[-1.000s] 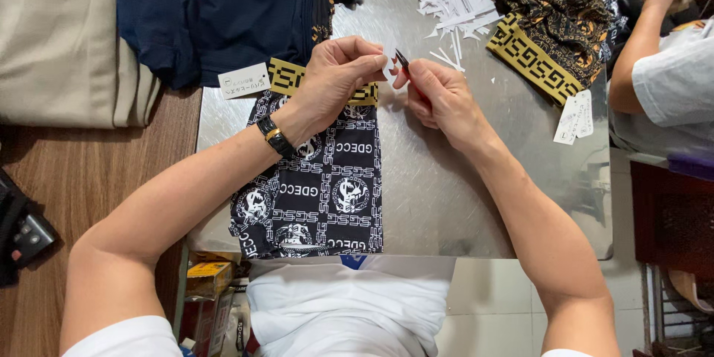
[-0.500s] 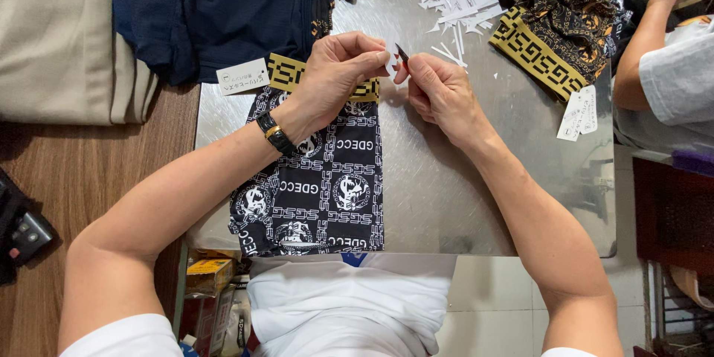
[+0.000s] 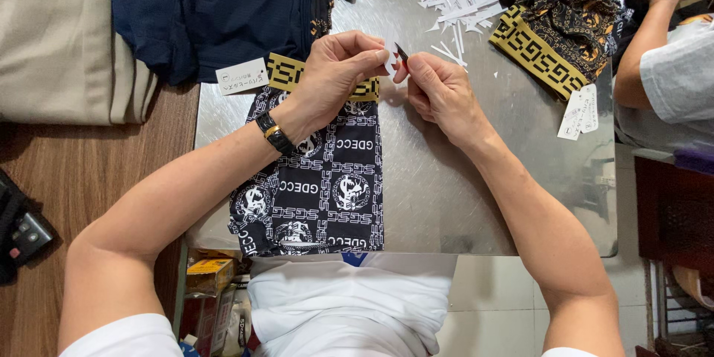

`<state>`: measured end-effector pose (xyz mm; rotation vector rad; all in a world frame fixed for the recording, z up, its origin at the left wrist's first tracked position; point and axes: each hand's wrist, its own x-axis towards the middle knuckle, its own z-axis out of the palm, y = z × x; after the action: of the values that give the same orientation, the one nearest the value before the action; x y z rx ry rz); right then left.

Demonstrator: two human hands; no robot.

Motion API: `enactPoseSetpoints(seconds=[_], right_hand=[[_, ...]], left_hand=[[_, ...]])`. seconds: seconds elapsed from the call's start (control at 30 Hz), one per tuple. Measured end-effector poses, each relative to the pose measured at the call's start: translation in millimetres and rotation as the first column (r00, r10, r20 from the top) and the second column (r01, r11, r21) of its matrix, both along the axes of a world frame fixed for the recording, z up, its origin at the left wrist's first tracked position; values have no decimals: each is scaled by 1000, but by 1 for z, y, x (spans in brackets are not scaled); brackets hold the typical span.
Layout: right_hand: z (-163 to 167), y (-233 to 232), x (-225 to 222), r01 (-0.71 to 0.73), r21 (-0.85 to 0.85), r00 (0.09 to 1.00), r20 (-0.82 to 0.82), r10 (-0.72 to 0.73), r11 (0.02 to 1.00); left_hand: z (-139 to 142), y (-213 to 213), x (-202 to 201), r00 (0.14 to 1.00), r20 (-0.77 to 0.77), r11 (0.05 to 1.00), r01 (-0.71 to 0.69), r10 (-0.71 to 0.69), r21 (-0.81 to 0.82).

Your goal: The person attaches paper price tags to pairs of boxer briefs using a red tag gun, pressing the plastic fastener through the waistband and trimming the excess. They then fold the finished garment and stack it with other completed pairs on the table.

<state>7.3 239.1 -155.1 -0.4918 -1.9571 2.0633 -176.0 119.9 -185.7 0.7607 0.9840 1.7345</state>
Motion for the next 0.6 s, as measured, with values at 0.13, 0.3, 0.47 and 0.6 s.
enactPoseSetpoints(seconds=[0.13, 0.3, 0.47, 0.6], right_hand=[[5, 3, 2, -13, 18, 1000, 5, 13, 1000], [16, 18, 8, -85, -142, 987, 122, 103, 986], [15, 19, 8, -134, -104, 977, 153, 149, 986], [16, 17, 8, -144, -64, 973, 174, 153, 987]], left_hand=[[1, 0, 0, 999, 41, 1000, 8, -8, -1], [2, 0, 0, 991, 126, 997, 43, -51, 65], [1, 0, -1, 990, 121, 996, 69, -74, 51], [0, -1, -2, 989, 108, 994, 97, -103, 55]])
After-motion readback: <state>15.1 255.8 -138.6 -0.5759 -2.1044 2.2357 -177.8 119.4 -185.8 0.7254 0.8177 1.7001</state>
